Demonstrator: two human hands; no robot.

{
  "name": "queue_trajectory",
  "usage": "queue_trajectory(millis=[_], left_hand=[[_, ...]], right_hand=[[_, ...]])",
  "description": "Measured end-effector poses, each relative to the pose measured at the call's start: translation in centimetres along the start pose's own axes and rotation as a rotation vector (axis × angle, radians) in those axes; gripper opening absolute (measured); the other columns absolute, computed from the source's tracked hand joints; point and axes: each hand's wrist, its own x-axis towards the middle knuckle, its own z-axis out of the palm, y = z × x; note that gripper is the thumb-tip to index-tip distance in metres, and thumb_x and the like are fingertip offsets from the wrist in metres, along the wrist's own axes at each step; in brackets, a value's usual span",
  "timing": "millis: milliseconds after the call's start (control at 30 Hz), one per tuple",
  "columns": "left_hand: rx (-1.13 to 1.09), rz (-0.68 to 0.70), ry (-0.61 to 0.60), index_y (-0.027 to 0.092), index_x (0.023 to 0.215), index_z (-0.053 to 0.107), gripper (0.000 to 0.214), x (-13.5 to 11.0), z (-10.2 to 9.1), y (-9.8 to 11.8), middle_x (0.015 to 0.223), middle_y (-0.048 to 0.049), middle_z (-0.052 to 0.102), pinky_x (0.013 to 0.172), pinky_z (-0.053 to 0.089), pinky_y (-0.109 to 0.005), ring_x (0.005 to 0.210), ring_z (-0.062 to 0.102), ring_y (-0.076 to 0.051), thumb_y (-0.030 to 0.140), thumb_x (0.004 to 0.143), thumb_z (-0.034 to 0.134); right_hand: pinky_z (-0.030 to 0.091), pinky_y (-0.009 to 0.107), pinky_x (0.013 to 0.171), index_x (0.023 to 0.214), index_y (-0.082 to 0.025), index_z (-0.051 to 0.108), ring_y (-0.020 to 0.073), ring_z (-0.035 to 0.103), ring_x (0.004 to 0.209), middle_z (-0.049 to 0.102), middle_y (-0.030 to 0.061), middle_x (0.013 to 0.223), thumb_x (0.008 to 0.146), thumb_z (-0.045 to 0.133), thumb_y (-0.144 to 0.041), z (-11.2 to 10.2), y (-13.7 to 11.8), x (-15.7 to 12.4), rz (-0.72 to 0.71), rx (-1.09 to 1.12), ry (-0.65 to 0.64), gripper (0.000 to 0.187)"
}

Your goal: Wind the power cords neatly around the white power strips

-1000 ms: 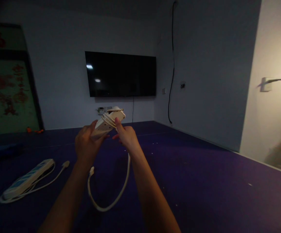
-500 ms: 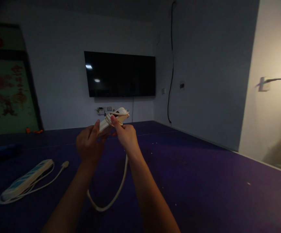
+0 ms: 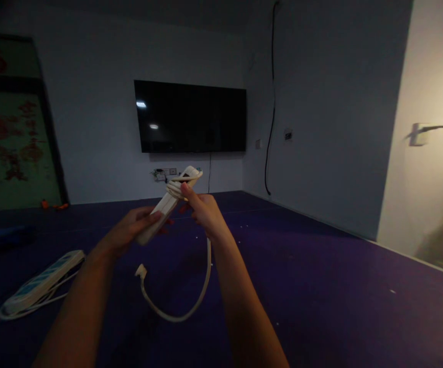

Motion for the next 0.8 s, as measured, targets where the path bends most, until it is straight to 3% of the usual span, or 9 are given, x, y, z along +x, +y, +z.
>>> queue_trajectory(millis=[167, 367, 533, 800], left_hand=[[-0.090, -0.053, 0.035, 0.015, 0.080, 0.068, 0.039, -0.20, -0.14, 0.46, 0.064, -0.0017, 0.063, 0.052, 0.038, -0.023, 0.053, 0.054, -0.011, 0.047, 0.059, 0.074], [-0.128, -0.011, 0.139, 0.016, 0.086, 0.071, 0.041, -0.13, -0.02, 0.75, 0.061, 0.0010, 0.061, 0.049, 0.034, -0.022, 0.051, 0.050, -0.009, 0.042, 0.055, 0.077], [-0.092, 0.066, 0.220, 0.016, 0.088, 0.074, 0.041, 0.11, -0.34, 0.34, 0.065, 0.0002, 0.063, 0.050, 0.034, -0.021, 0.054, 0.051, -0.009, 0.040, 0.056, 0.078], [0.019, 0.116, 0.327, 0.014, 0.093, 0.073, 0.049, 0.55, 0.16, -0.15, 0.076, -0.0030, 0.069, 0.054, 0.039, -0.023, 0.061, 0.058, -0.014, 0.046, 0.056, 0.078]], right_hand=[[0.016, 0.020, 0.034, 0.072, -0.014, 0.064, 0.0038, 0.029, 0.037, 0.065, 0.0075, 0.064, 0.073, 0.050, -0.075, 0.16, -0.08, -0.14, 0.022, 0.028, -0.069, 0.063], [0.025, 0.023, 0.035, 0.091, -0.010, 0.069, 0.0075, 0.038, 0.036, 0.063, 0.0088, 0.056, 0.074, 0.043, -0.079, -0.11, -0.19, -0.09, 0.090, -0.100, -0.031, 0.076], [0.029, 0.024, 0.037, 0.086, -0.007, 0.070, 0.0089, 0.042, 0.039, 0.061, 0.0103, 0.054, 0.073, 0.039, -0.082, -0.57, -0.07, 0.09, 0.168, -0.167, -0.007, 0.083], [0.023, 0.024, 0.036, 0.087, -0.009, 0.069, 0.0074, 0.035, 0.036, 0.057, 0.0078, 0.052, 0.073, 0.022, -0.087, -0.42, -0.50, -0.10, 0.226, -0.013, -0.042, 0.092]])
